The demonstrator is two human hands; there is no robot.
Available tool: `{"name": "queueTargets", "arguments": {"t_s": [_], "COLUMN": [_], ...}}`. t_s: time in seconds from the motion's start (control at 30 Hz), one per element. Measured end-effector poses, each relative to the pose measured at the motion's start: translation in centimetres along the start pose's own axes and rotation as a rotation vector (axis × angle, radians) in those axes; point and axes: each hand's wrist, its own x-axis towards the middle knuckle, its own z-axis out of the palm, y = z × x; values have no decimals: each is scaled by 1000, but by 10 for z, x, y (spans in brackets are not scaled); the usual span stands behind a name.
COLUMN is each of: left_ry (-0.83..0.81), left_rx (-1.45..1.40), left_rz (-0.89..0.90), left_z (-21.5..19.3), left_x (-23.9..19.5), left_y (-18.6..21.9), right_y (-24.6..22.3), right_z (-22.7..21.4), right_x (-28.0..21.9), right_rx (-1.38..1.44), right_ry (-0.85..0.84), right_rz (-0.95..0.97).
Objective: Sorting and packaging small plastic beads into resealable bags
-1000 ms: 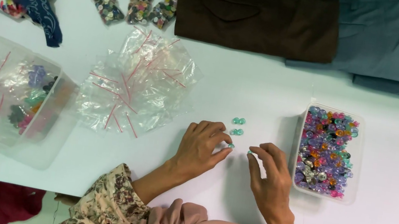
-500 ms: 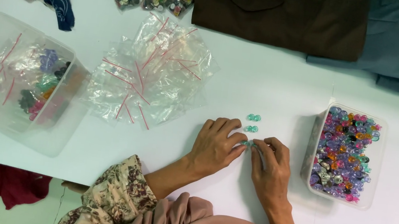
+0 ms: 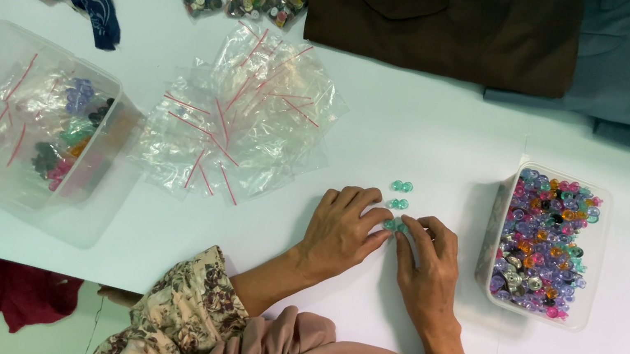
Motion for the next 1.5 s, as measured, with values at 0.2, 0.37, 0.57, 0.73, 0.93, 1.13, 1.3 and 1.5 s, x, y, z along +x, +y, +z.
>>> {"name": "queueTargets", "arguments": {"t_s": [0.2, 0.37, 0.57, 0.73, 0.93, 1.13, 1.3, 1.5], "left_ry": [30, 136, 155, 123, -12, -81, -173, -73], "left_rx": [-22, -56, -101, -187, -203, -141, 1, 76], "left_rz": [-2, 48, 150, 249, 373, 370, 330, 330], "left_z": [2, 0, -29, -26, 25, 103, 128, 153], "left_x": [0, 4, 34, 62, 102, 140, 159, 153], "left_y": [-1, 2, 37, 71, 113, 149, 167, 169], "right_y": [4, 2, -9, -5, 60, 120, 142, 154], "right_z": [2, -6, -42, -87, -131, -150, -140, -130], "right_x": [-4, -6, -25, -39, -43, -24, -19, -24], "right_rx": [29, 100, 175, 146, -77, -295, -511, -563], "right_ry": [16, 62, 34, 132, 182, 256, 100, 37], "right_rz": [2, -28, -41, -8, 110, 201, 259, 330]}}
